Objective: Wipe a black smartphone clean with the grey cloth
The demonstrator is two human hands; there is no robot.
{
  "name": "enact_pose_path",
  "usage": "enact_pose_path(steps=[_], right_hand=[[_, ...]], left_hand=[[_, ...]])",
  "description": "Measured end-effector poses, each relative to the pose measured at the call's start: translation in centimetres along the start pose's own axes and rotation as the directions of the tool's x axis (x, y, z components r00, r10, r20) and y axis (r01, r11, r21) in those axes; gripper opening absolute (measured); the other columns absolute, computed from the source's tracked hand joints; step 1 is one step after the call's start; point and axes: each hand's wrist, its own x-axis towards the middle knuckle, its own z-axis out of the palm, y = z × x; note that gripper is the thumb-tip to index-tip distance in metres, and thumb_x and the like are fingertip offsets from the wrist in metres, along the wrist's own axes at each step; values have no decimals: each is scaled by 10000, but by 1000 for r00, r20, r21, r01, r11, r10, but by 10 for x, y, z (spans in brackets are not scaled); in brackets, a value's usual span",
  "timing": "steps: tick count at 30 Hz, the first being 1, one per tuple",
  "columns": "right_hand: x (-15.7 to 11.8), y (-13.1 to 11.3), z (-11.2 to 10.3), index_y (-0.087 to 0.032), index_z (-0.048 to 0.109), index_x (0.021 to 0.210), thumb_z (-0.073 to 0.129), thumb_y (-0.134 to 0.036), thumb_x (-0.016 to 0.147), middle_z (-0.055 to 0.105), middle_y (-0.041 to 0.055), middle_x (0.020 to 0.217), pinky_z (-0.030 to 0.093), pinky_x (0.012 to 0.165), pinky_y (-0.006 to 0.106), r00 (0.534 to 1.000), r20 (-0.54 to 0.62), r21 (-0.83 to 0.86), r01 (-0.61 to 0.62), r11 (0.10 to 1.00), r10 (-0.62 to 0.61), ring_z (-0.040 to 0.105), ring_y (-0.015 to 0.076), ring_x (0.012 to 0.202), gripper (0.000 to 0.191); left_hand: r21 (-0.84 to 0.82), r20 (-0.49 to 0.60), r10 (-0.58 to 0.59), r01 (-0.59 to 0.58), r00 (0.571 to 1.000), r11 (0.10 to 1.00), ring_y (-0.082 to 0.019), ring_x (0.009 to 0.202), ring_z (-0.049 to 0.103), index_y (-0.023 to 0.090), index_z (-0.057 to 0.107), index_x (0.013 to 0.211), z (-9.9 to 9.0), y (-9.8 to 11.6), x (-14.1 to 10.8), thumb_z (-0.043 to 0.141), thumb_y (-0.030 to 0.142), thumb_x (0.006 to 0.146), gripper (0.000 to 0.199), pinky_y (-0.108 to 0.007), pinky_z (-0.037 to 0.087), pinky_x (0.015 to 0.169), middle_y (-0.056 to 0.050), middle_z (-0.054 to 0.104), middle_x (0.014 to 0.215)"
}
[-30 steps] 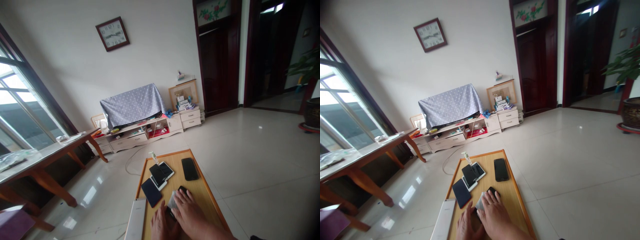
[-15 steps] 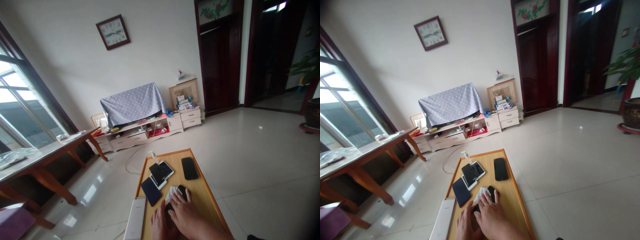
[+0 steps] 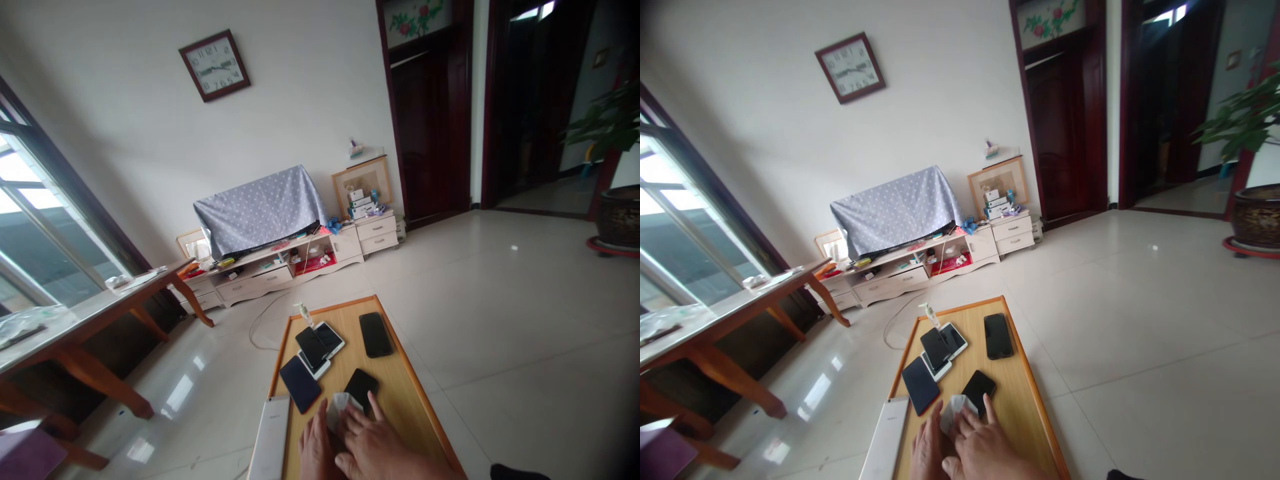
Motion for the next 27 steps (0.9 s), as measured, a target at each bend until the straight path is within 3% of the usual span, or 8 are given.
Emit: enact_pose_path(steps=[5, 10, 12, 15, 18, 22, 25, 27], right_hand=[[-10, 21, -9, -300, 513, 1466, 384, -597, 1010, 469, 88, 1526, 29, 1219, 641, 991, -91, -50, -108, 993, 103, 386, 324, 1445, 559], [-1, 40, -16, -162, 526, 1457, 333, -613, 1013, 437, 178, 1524, 32, 1220, 638, 935, -223, -153, -314, 937, 277, 350, 358, 1458, 661], [1, 36, -8, -151, 504, 1472, 353, -616, 1007, 403, 176, 1542, 42, 1226, 633, 940, -218, -159, -299, 941, 262, 321, 367, 1470, 675], [0, 21, 10, -159, 497, 1479, 391, -618, 995, 391, 156, 1549, 96, 1235, 618, 985, -88, -113, -155, 981, 146, 317, 370, 1469, 675], [-3, 9, 19, -167, 530, 1455, 379, -610, 1004, 435, 146, 1525, 139, 1240, 592, 997, 8, -66, -71, 995, 71, 355, 350, 1455, 650], [-4, 19, 2, -190, 521, 1463, 305, -564, 1038, 461, 120, 1522, 78, 1248, 583, 976, -135, -122, -190, 974, 173, 364, 317, 1457, 605], [0, 31, -13, -106, 527, 1447, 276, -559, 1041, 457, 184, 1511, 73, 1245, 582, 930, -225, -193, -336, 922, 291, 359, 341, 1457, 658], [1, 31, -11, -66, 512, 1449, 283, -561, 1037, 432, 209, 1518, 89, 1247, 574, 924, -233, -210, -354, 911, 305, 345, 355, 1460, 684]], left_hand=[[-16, -56, 9, -10, 998, 1000, -302, 1331, 520, 156, 374, 1511, -1, 7, -2, 591, 381, 712, 858, -445, 360, 1125, -138, 617, 1396], [6, -82, 18, -17, 996, 1000, -305, 1298, 548, 146, 379, 1499, 1, 10, -1, 609, 427, 701, 877, -447, 385, 1100, -136, 649, 1345], [7, -98, 26, -25, 995, 1000, -308, 1299, 547, 139, 390, 1492, 5, 5, 0, 604, 425, 703, 866, -448, 392, 1094, -143, 641, 1355], [-7, -97, 42, -43, 994, 999, -303, 1300, 547, 148, 429, 1472, 13, -7, 2, 574, 366, 710, 806, -442, 397, 1091, -142, 617, 1394], [-16, -84, 41, -42, 996, 999, -295, 1281, 562, 169, 467, 1451, 15, -11, 1, 544, 301, 717, 750, -433, 403, 1086, -129, 609, 1409], [-8, -143, 43, -45, 989, 999, -304, 1295, 548, 168, 449, 1459, 8, 1, -2, 593, 349, 729, 766, -441, 394, 1097, -134, 620, 1388], [-4, -135, 41, -42, 990, 999, -309, 1292, 547, 151, 409, 1482, 3, 10, -3, 624, 392, 718, 829, -450, 384, 1102, -139, 647, 1342], [-1, -118, 31, -31, 992, 1000, -308, 1297, 541, 149, 404, 1483, 3, 9, -3, 621, 393, 714, 835, -452, 376, 1109, -139, 642, 1349]])
